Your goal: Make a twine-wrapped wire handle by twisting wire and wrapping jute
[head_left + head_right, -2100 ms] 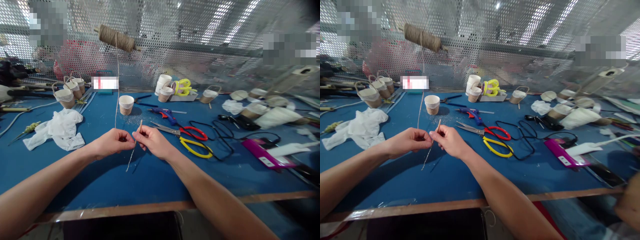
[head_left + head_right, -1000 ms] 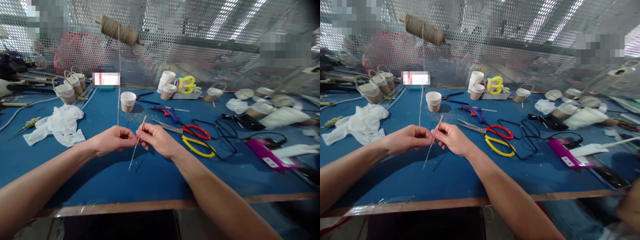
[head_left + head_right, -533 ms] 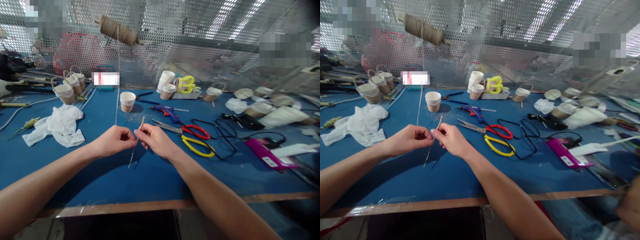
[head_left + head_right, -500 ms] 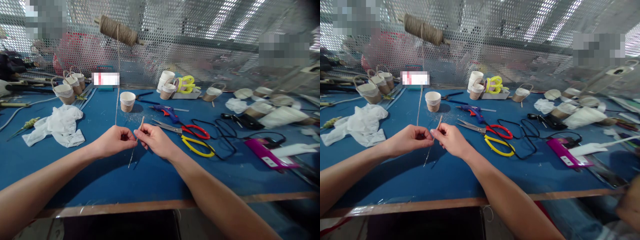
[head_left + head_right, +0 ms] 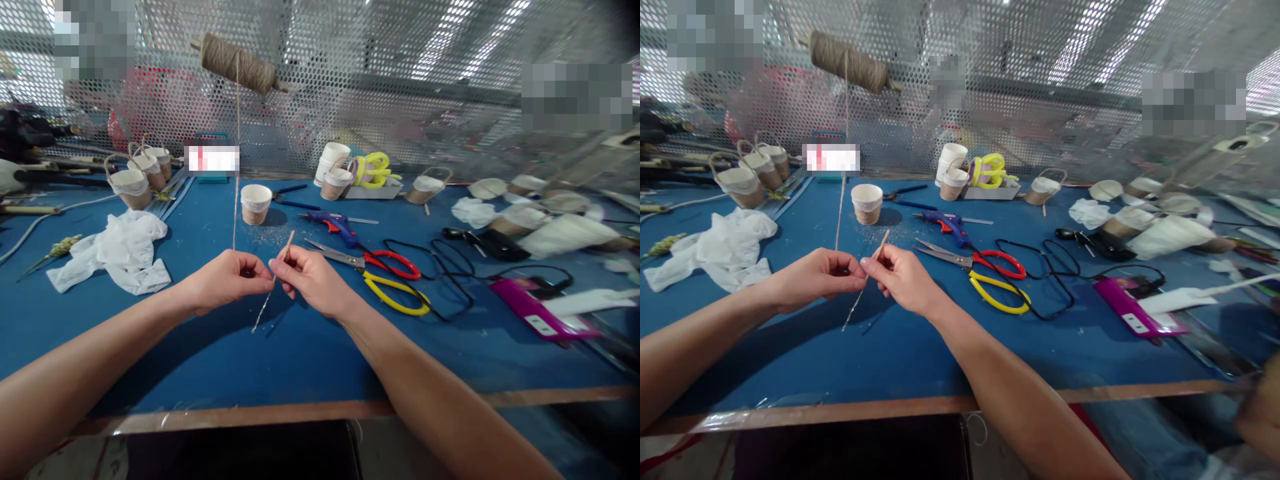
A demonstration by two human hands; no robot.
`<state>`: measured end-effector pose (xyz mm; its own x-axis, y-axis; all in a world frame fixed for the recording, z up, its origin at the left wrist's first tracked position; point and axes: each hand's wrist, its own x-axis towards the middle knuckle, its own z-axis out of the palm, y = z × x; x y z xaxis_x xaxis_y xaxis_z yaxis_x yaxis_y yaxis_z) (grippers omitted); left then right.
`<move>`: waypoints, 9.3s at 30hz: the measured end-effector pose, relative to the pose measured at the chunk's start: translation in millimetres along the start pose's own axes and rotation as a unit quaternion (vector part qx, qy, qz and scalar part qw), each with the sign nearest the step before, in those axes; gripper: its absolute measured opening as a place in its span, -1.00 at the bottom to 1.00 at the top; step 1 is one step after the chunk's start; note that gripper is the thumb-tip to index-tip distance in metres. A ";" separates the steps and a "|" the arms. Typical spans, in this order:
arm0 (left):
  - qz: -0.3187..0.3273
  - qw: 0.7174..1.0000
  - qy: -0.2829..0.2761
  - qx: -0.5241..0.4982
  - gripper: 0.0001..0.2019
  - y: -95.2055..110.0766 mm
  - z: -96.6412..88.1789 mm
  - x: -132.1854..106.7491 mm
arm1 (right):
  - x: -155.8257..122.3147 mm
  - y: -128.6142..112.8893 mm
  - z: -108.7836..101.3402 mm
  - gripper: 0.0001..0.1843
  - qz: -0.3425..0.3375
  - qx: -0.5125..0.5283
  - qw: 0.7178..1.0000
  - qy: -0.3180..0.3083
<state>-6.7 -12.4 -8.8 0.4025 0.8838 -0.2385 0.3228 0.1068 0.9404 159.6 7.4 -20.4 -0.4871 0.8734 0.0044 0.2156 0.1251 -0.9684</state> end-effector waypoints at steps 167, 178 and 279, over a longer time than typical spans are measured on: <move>0.045 0.998 0.051 0.017 -0.80 -1.1 10.9 -0.6 | -4.0 -6.3 3.7 -0.70 -0.022 -0.114 0.991 0.061; 0.037 0.998 0.037 -0.015 -0.81 0.1 6.9 -0.2 | -2.9 -6.1 -0.4 -0.79 -0.029 -0.009 0.999 0.017; 0.056 0.993 0.078 0.063 -0.79 -4.5 13.4 -0.8 | -2.5 -6.1 0.4 -0.71 -0.031 -0.119 0.992 0.022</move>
<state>3.1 -19.6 -16.1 0.3083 0.9475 -0.0846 0.3914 -0.0453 0.9191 159.3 4.2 -14.6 -0.4691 0.8797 0.0779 0.3827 0.2820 -0.8798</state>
